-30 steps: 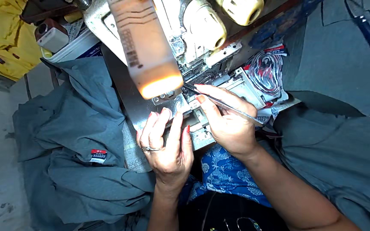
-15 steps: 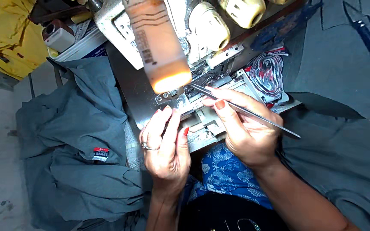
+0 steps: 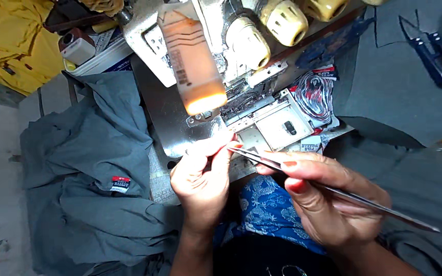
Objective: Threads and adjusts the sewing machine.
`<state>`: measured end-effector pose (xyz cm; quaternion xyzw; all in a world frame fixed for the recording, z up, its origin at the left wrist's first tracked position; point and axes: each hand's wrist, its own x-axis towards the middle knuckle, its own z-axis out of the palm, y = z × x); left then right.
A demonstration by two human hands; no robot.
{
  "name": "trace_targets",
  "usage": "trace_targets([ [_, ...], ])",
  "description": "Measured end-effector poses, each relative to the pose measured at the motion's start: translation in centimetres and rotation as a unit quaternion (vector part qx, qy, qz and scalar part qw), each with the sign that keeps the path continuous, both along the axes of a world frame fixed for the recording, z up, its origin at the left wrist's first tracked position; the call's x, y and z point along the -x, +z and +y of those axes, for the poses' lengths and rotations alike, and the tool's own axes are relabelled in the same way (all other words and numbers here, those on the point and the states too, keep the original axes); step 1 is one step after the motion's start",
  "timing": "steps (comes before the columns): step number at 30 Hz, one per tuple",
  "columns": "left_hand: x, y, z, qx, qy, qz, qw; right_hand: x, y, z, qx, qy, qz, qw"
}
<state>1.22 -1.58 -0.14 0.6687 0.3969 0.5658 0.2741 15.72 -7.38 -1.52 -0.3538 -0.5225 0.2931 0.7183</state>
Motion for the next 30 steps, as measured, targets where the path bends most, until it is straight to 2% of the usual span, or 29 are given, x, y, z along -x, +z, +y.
trace_targets([
  [2, 0.3, -0.1, -0.1, 0.01, -0.008, -0.019, 1.0, -0.5, 0.1, 0.8, -0.012, -0.02, -0.019, 1.0],
  [5, 0.8, -0.4, -0.5, 0.021, -0.039, -0.04, 0.998, -1.4, -0.6, 3.8, -0.038, -0.083, -0.147, 0.985],
  [12, 1.4, -1.9, -1.3, 0.021, -0.099, -0.038, 0.994, -0.9, -1.8, 8.5, -0.081, -0.081, -0.257, 0.96],
  [17, 1.1, -2.3, -1.3, 0.035, -0.112, -0.064, 0.991, -0.6, -2.4, 9.3, -0.097, -0.095, -0.287, 0.948],
  [30, 0.9, -2.9, -1.4, 0.043, -0.117, -0.071, 0.99, -0.3, -2.8, 9.0, -0.079, -0.107, -0.284, 0.949],
])
